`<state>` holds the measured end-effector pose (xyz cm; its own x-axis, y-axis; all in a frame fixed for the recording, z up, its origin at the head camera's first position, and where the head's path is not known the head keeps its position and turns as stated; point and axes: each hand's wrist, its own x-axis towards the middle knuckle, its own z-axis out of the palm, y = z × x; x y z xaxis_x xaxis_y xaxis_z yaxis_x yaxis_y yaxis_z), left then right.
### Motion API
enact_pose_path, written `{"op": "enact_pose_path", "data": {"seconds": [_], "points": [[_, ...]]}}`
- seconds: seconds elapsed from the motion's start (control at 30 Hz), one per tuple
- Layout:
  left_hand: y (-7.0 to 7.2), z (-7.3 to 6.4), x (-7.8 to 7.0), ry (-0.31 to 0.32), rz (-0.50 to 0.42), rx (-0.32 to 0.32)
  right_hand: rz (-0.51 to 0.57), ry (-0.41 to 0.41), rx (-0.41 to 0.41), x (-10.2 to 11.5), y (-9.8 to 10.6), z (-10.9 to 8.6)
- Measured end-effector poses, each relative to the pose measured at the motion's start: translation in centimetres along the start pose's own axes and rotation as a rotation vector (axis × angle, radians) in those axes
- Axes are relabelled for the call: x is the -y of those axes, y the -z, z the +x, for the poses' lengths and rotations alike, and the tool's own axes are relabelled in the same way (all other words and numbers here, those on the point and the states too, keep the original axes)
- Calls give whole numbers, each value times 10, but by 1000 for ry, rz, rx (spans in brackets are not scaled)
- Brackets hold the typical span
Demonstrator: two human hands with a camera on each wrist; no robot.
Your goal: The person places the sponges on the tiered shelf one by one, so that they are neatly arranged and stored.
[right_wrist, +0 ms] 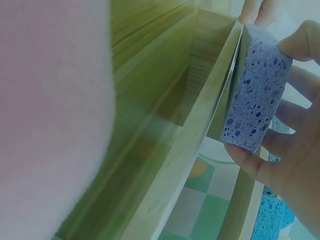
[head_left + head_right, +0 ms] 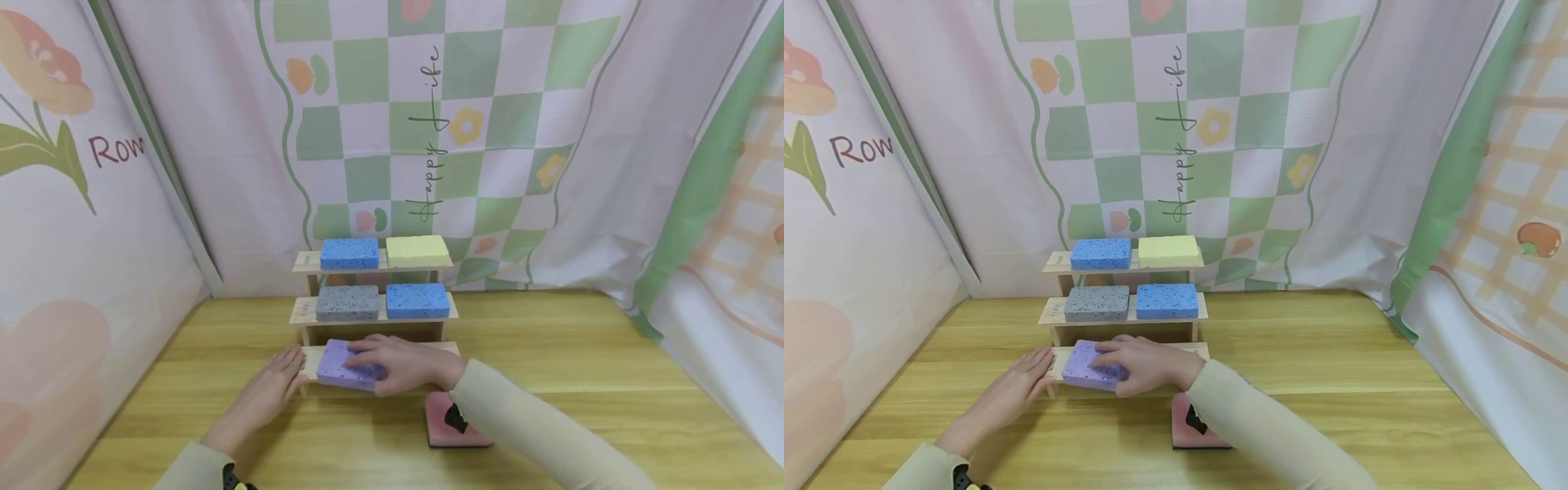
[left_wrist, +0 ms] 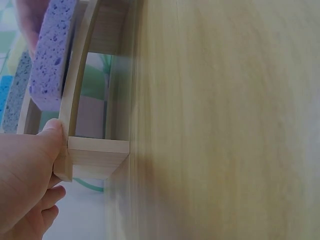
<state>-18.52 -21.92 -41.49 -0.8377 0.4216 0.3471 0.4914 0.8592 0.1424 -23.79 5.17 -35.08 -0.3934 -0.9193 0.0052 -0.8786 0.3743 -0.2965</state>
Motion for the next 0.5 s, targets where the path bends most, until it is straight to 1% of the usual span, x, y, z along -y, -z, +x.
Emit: {"op": "enact_pose_path", "data": {"seconds": [0.1,0.3,0.37,0.5], "points": [[0,0,0,4,-2,10,11,6,0,-2,-2,3],[0,0,0,19,-11,21,62,-8,15,-6,-2,9],[0,0,0,20,-9,22,63,-9,15,-8,-3,11],[0,0,1,17,-8,19,28,1,-6,-10,-5,13]]}}
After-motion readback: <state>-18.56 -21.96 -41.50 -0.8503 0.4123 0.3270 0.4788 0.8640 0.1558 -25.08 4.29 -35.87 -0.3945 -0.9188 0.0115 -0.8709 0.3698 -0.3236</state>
